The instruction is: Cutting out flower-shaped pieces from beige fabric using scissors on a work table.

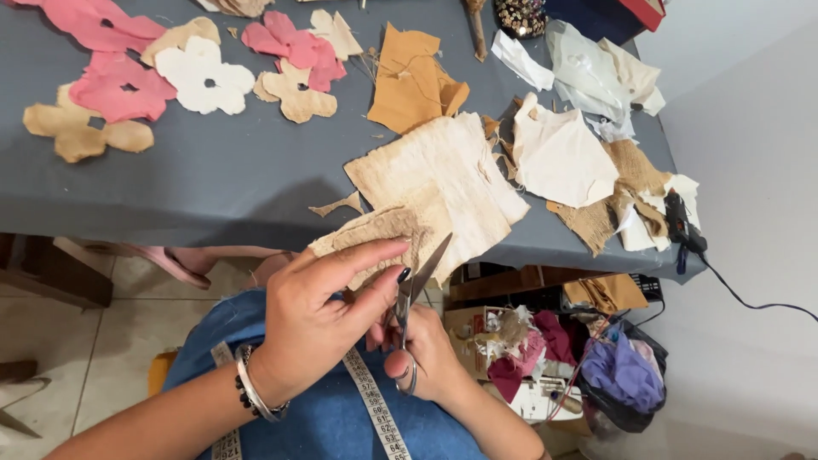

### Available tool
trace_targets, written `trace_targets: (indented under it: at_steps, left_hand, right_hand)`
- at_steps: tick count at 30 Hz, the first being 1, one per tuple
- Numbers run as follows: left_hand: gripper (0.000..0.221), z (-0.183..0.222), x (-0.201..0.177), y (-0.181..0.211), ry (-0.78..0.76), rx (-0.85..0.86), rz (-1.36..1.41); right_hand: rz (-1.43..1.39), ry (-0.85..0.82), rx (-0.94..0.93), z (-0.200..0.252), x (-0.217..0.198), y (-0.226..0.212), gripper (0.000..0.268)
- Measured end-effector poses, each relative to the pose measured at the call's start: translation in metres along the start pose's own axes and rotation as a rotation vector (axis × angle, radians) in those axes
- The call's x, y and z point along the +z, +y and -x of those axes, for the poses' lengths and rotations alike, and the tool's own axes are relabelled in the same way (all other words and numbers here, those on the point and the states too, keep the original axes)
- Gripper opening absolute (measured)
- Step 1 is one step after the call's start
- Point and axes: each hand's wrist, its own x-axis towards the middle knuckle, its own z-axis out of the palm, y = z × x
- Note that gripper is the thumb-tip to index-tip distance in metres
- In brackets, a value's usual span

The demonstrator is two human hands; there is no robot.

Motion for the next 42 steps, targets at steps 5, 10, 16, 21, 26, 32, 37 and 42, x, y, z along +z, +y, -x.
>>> trace_targets:
  at_steps: [5, 10, 16, 21, 26, 32, 37, 42]
  left_hand:
    - [0.019, 0.001, 0.0, 0.0, 0.027, -0.002, -0.032]
    - [0.019, -0.002, -0.002, 0.002, 0.003, -0.04, 0.022]
    - [0.021, -0.001, -0.004, -0.006, 0.06, -0.03, -0.094]
    - [0.025, -0.001, -0.011, -0.009, -0.041, -0.079, -0.061]
    - [0.026, -0.005, -0.019, -0.009, -0.096, -0.084, -0.036]
    - [0.026, -0.015, -0.025, -0.005, -0.145, -0.075, -0.017]
    - [0.028, -0.018, -0.027, -0.004, -0.164, -0.052, 0.022]
    - [0.028, -0.022, -0.029, -0.003, -0.188, -0.076, -0.005]
  right_hand:
    - [-0.022, 0.02, -0.032, 0.0, 0.001, 0.0, 0.08]
    - [-0.06, 0.021, -0.02, 0.0, 0.001, 0.0, 0.079]
    - [-0.037, 0.022, -0.018, 0.002, -0.001, 0.003, 0.073]
    - [0.021, -0.034, -0.025, 0.004, -0.008, 0.004, 0.07]
    - [0.023, -0.049, -0.014, 0.008, -0.009, 0.007, 0.07]
    - [0.072, -0.052, -0.027, 0.01, -0.012, 0.015, 0.067]
    - [0.07, -0.03, -0.022, 0.014, -0.01, 0.018, 0.065]
    - [0.067, -0.014, -0.043, 0.015, -0.01, 0.024, 0.064]
